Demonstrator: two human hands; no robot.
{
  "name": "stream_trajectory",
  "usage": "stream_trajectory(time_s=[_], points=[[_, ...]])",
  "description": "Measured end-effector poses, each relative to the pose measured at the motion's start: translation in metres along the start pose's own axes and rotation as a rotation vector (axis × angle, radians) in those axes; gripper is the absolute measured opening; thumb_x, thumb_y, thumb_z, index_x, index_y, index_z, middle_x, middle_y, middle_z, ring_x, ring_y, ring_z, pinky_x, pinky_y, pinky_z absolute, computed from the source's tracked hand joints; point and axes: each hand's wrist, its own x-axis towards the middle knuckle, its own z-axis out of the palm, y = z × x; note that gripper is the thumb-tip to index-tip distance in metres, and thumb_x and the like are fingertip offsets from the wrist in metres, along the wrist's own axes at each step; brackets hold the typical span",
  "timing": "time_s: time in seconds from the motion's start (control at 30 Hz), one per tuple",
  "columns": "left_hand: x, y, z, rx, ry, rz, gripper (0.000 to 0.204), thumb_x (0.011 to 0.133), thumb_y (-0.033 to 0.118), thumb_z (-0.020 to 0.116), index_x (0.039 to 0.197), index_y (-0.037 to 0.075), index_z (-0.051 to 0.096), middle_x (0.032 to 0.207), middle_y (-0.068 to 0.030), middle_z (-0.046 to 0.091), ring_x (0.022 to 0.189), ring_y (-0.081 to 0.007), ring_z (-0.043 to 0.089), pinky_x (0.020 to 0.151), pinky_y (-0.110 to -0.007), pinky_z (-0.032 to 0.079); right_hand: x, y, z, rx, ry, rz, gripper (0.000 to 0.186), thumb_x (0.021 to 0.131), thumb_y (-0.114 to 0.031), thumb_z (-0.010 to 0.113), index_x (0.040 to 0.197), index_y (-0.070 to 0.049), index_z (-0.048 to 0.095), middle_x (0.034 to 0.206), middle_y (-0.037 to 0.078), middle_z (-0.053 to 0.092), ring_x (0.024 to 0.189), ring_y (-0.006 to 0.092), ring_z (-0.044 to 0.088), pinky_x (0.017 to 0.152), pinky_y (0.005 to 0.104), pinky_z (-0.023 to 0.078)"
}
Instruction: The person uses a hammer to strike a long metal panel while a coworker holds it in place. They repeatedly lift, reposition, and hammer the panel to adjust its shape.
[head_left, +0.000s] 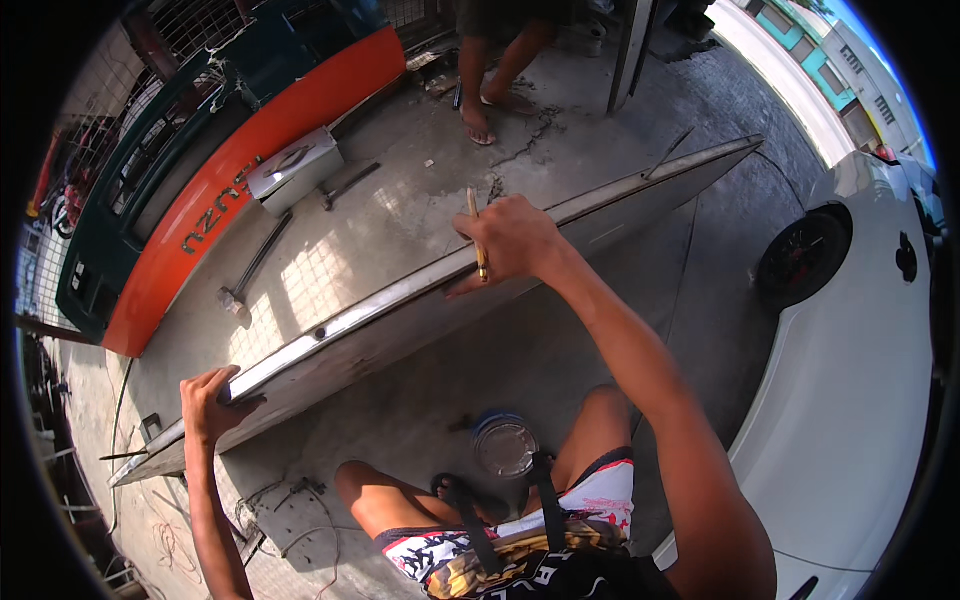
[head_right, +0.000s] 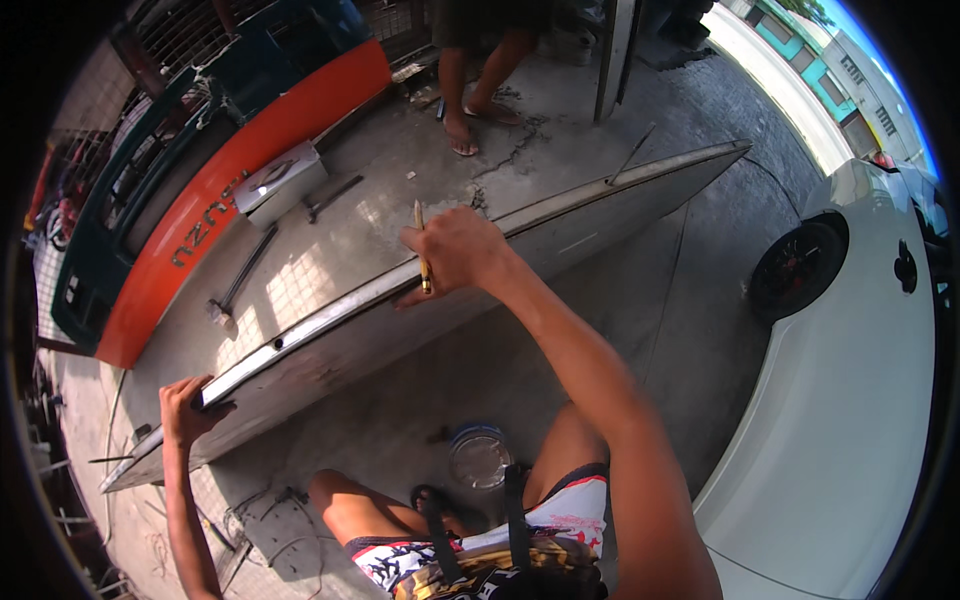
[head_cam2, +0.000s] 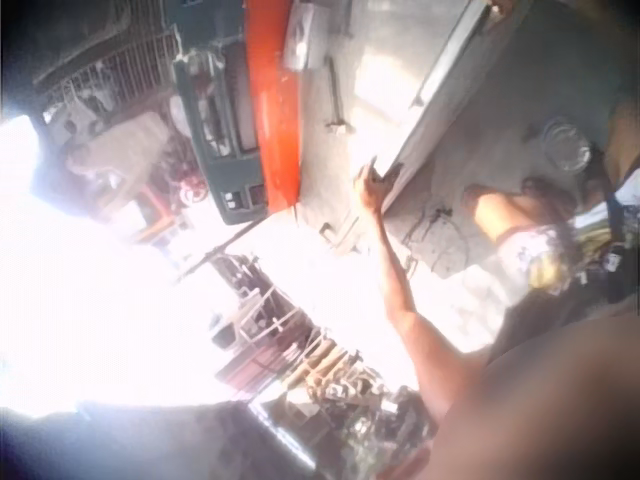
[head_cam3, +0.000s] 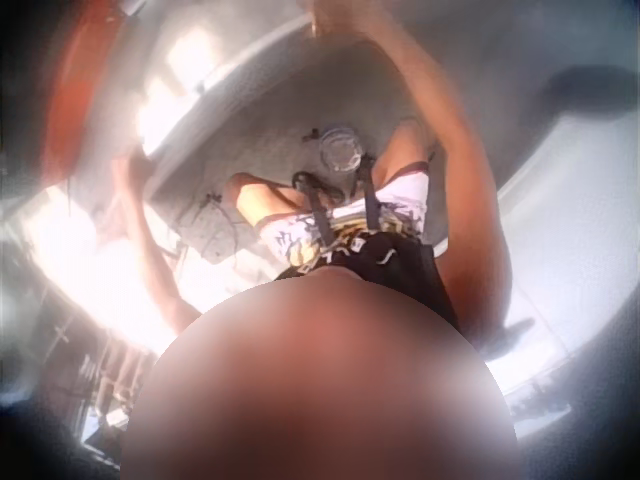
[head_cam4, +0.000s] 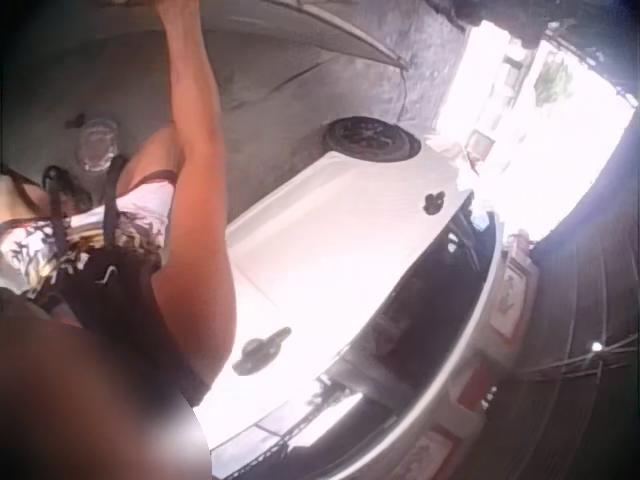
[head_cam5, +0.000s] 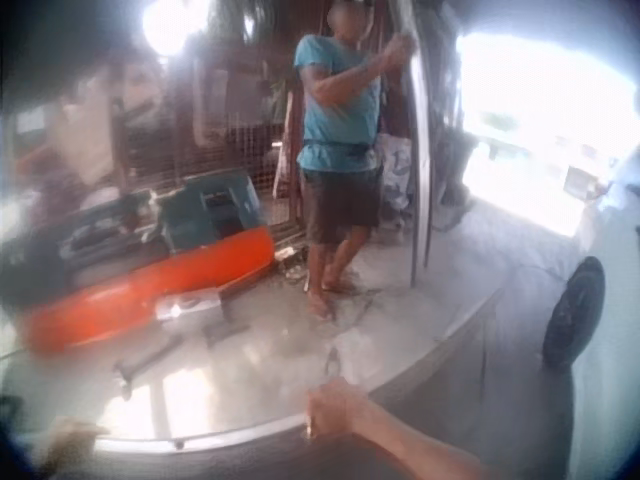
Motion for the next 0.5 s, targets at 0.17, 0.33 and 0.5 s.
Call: stream_trajectory(time_s=[0.17,0.33,0.5], points=[[0.009,0.028,0.038,0.161,0.175,-0.217,0.059,0.068,0.041,0.094,0.105,0.002,0.071,0.091,-0.0161,0.074,0.087,-0.0371,0.072,0.078,-0.043,0.054,-0.006,0.007,0.009,-0.123,0.225,0.021,0.091,0.058,-0.092,0.074,0.071,-0.004,0.055,0.054,0.009,0.057,0.062,0.0330,0.071,0.063,0.0442,0.059],[0.007,0.001,0.079,0.494,0.593,-0.250,0.056,0.091,0.061,0.071,0.094,0.005,0.071,0.082,-0.0149,0.070,0.078,-0.0363,0.069,0.069,-0.044,0.051,0.012,0.003,0.029,-0.113,0.257,-0.012,0.068,0.066,-0.061,0.094,0.091,-0.002,0.070,0.066,0.011,0.067,0.072,0.0293,0.073,0.069,0.0377,0.058],[0.016,-0.002,0.095,0.482,0.668,-0.217,0.069,0.085,0.080,0.066,0.079,0.011,0.074,0.060,-0.0052,0.064,0.057,-0.0236,0.067,0.053,-0.034,0.046,0.007,0.010,0.044,0.043,0.310,-0.139,0.083,0.068,-0.076,0.084,0.093,0.003,0.072,0.073,0.017,0.072,0.067,0.0296,0.073,0.064,0.0424,0.058]])
